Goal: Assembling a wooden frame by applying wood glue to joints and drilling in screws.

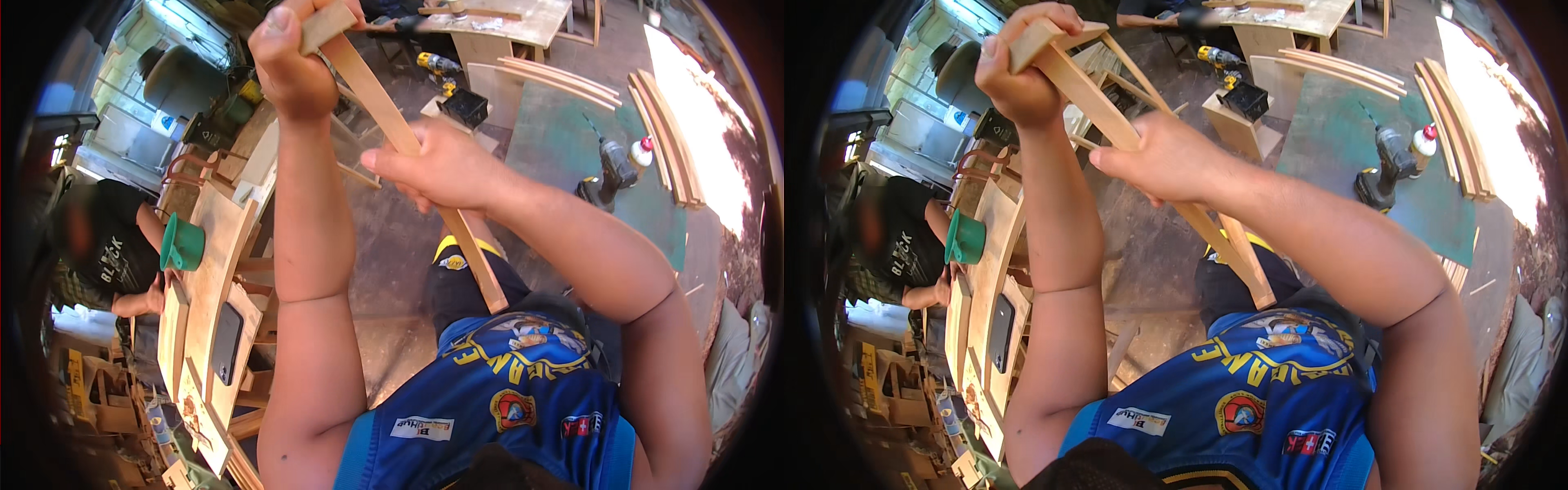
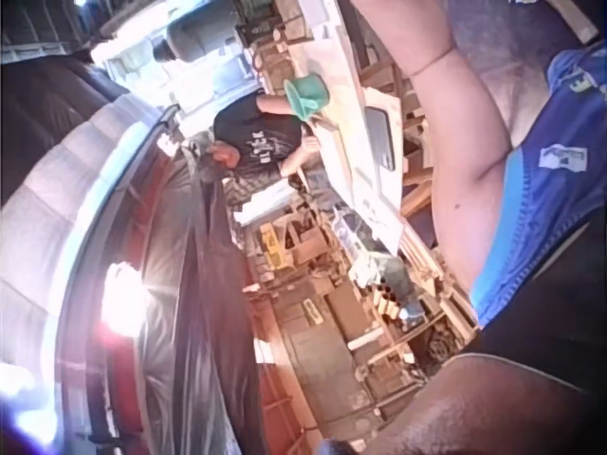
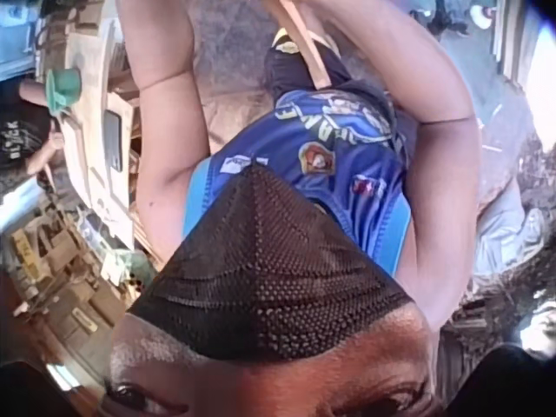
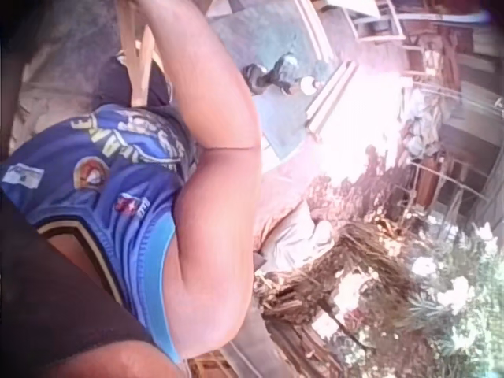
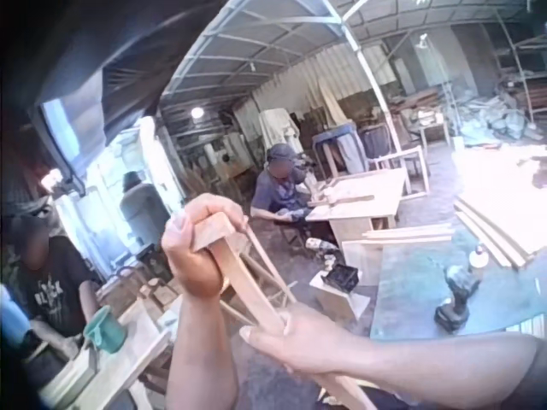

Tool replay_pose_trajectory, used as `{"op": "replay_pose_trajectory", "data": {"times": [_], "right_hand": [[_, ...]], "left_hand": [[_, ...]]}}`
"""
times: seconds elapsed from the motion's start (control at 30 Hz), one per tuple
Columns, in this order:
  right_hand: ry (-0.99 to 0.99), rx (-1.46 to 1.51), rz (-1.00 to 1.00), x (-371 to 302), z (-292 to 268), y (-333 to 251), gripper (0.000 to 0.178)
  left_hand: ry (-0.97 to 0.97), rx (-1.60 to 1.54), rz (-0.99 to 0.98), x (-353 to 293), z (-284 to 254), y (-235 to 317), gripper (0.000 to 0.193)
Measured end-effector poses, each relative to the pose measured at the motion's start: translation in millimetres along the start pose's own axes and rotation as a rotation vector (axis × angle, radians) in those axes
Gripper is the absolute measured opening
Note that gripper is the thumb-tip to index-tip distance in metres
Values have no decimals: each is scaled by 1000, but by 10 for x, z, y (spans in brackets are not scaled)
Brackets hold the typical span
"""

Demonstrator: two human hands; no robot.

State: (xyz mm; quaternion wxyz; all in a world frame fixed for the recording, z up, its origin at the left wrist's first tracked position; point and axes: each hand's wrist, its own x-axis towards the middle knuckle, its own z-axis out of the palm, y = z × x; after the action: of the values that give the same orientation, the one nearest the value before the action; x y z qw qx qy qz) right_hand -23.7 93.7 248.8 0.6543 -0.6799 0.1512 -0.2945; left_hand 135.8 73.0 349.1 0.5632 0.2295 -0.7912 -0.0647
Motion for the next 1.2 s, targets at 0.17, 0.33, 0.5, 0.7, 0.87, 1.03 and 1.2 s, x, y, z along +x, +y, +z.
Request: {"op": "replay_pose_trajectory", "data": {"times": [0.17,0.33,0.5,0.7,0.87,1.03,1.2], "right_hand": [[180,-161,-232,101,-32,-323,31],[101,-116,-76,-15,-27,-398,26],[-35,2,-92,-23,-44,-395,25],[63,-178,-148,32,-18,-339,30],[284,-272,-299,72,25,-342,29],[344,-329,-227,92,-17,-367,29],[361,-346,-334,8,-76,-267,31]], "left_hand": [[147,-206,-63,-19,245,-65,65],[27,57,88,3,218,58,72],[76,132,98,-25,242,172,74],[101,0,38,-29,279,155,70],[36,32,-49,-19,217,95,67],[2,0,-106,64,210,-35,66],[-14,-39,-66,60,226,-43,67]]}}
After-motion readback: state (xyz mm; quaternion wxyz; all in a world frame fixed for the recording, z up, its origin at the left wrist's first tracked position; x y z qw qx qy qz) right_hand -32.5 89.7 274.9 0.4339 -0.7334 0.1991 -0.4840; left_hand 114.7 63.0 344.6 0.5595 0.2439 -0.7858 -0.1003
